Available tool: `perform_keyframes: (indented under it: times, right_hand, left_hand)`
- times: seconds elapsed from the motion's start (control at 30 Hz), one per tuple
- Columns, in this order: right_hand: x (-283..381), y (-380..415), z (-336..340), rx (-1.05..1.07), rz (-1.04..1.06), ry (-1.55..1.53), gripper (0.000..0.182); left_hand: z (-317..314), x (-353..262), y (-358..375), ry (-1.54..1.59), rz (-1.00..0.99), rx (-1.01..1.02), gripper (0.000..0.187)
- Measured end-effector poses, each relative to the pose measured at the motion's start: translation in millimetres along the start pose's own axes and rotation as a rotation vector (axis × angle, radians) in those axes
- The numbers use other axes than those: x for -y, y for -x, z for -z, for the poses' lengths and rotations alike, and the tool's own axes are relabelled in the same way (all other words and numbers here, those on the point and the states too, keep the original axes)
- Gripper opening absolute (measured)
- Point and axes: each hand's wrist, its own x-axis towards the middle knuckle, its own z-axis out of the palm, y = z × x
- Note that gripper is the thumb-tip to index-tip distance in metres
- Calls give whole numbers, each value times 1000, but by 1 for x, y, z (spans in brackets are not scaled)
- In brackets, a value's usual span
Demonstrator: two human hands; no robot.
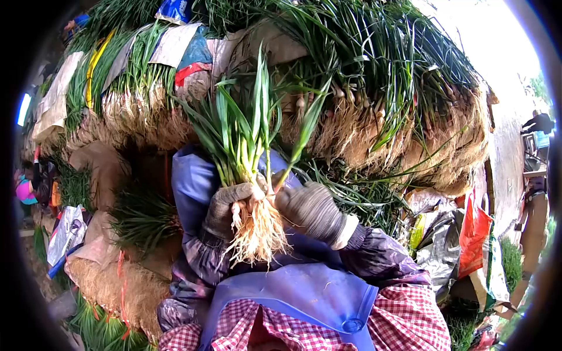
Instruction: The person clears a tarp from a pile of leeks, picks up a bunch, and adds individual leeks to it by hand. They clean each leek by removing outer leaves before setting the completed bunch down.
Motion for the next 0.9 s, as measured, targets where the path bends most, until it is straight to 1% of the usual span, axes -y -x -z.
perform_keyframes:
  times: [0.03, 0.07, 0.1, 0.13, 0.17, 0.2, 0.23, 0.27, 0.3, 0.37, 0.4, 0.43, 0.47, 0.5, 0.53, 0.57, 0.6, 0.63, 0.67, 0.7, 0.73, 0.8, 0.87, 0.9]
  right_hand:
    - [4, 0, -2, 34, -4, -6, 17]
    - [7, 0, -1, 69, -9, -11, 16]
    - [2, 0, 7, 198, -80, -147, 17]
    - [-8, 5, 1, 133, -187, -543, 24]
    - [-18, 11, -4, 20, -277, -1047, 31]
    - [-29, 16, -9, -116, -329, -1443, 38]
    - [-32, 8, -6, -318, -443, -1296, 40]
    - [-34, -3, -4, -516, -552, -1135, 43]
    - [-34, -11, -10, -537, -478, -1097, 42]
    - [-32, -20, -6, -301, -340, -833, 38]
    - [-27, -15, -1, -223, -291, -1001, 28]
    - [-21, -9, 5, -138, -256, -1166, 20]
    - [-30, 5, 21, 3, -147, -825, 17]
    - [-26, 17, 37, -93, -223, -997, 18]
    - [-30, 32, 58, -80, -583, -1139, 19]
    - [-38, 41, 57, -302, -720, -1146, 20]
    - [-61, 47, 48, -243, -829, -996, 23]
    - [-68, 46, 44, -47, -609, -432, 24]
    - [-73, 45, 43, 143, -366, 124, 28]
    - [-76, 42, 41, 329, -452, 304, 36]
    - [-81, 32, 43, 72, -547, 208, 37]
    - [-106, 7, 46, -282, -698, 306, 33]
    - [-134, -16, 48, -401, -702, 363, 31]
    - [-148, -38, 46, -150, -958, 419, 27]
  left_hand:
    - [4, -1, -5, -37, 6, 50, 30]
    - [4, 0, -2, -71, -3, -4, 30]
    - [3, 0, 1, -107, -10, -58, 29]
    - [-6, -2, 3, -142, -16, -112, 29]
    - [1, 0, 3, -149, -3, -144, 29]
    - [5, 2, 2, -157, 8, -174, 29]
    - [8, 0, 0, -19, 62, -39, 31]
    - [-1, -1, 2, 56, 93, -14, 33]
    - [-6, -2, 1, 94, 95, -15, 33]
    - [0, 0, 2, 148, 116, 7, 32]
    - [10, -1, 1, 162, 133, 37, 32]
    - [-3, -8, 2, 200, 151, 118, 31]
    - [9, -9, 6, 176, 146, 77, 29]
    - [14, -9, 7, 201, 143, 44, 28]
    - [17, -7, 6, 231, 141, 10, 27]
    - [4, -9, 7, 317, 117, 84, 27]
    - [-9, -12, 7, 419, 125, 170, 28]
    - [-15, -14, 7, 461, 120, 220, 28]
    - [-13, -13, 6, 427, 106, 205, 28]
    - [-11, -12, 7, 407, 91, 193, 29]
    - [-5, -12, 5, 381, 74, 179, 29]
    - [-4, -13, 4, 362, 52, 172, 30]
    - [-3, -14, 2, 350, 27, 171, 31]
    - [-2, -15, 1, 346, 8, 171, 32]
